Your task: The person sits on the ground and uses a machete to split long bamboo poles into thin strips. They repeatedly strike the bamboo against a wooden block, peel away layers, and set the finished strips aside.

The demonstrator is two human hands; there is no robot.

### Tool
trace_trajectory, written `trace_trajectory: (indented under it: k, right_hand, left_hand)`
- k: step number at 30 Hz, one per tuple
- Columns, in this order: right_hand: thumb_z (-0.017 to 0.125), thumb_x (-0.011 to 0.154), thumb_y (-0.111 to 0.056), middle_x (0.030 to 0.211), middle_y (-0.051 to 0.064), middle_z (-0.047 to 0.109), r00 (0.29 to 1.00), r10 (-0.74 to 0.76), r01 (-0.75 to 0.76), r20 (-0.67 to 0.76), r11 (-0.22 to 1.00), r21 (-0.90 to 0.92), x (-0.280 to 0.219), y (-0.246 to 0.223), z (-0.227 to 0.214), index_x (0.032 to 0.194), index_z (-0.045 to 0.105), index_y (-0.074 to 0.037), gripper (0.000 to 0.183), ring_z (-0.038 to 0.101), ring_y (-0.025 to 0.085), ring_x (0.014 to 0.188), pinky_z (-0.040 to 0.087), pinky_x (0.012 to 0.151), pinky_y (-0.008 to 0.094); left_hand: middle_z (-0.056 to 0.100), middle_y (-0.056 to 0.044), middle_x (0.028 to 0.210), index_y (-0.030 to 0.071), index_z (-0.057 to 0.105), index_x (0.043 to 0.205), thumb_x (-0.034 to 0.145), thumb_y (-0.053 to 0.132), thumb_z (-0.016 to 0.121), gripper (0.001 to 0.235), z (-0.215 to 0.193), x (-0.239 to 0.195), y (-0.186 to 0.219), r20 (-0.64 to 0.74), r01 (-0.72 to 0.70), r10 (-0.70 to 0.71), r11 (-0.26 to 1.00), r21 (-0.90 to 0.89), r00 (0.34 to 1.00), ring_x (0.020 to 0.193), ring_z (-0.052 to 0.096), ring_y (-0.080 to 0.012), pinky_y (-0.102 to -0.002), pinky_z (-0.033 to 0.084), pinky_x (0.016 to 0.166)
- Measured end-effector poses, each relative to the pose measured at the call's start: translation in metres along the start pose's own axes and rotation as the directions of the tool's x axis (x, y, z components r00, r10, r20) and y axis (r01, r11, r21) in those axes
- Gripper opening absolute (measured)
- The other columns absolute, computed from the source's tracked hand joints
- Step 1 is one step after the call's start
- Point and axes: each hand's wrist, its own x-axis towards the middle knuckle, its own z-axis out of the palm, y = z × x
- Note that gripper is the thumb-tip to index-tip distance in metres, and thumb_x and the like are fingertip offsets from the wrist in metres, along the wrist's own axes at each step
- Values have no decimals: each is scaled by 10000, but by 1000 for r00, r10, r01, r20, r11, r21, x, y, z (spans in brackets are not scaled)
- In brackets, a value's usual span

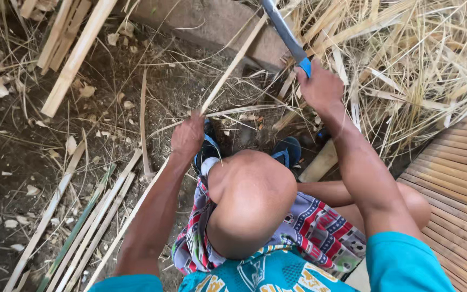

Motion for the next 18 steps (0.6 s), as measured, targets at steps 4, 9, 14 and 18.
trace_trajectory:
  k: [4,9,14,18]
  right_hand:
    - [462,1012,-492,904,204,719,944,-159,143,288,987,75,-26,-26,0,1071,615,-102,423,715,412,814,540,763,556]
    - [471,1099,-483,1035,239,716,967,233,-208,-107,956,206,13,22,-34,1202,638,-78,450,670,456,977,505,876,586]
    - [477,1083,-465,958,277,706,994,-11,0,106,994,106,-18,-4,-32,1257,580,-40,471,682,482,903,500,830,605]
    - [478,994,-585,959,224,723,923,-192,213,334,977,-29,-54,-31,16,1178,570,-73,552,711,441,879,548,806,563]
  left_hand:
    - [717,-285,866,99,504,1195,1106,379,387,316,-18,3,10,-3,-46,46,996,79,999,812,707,-507,-616,564,707]
    - [701,-307,921,77,517,1184,1088,389,391,351,-32,-13,8,78,56,-63,995,87,995,864,690,-526,-629,553,734]
    - [690,-324,971,54,592,1127,1076,368,418,362,5,9,-1,13,-107,110,984,-143,994,935,646,-538,-628,502,836]
    - [699,-280,1032,55,616,1102,1077,338,403,355,33,18,-15,-66,-169,158,962,-217,985,976,649,-512,-604,502,864]
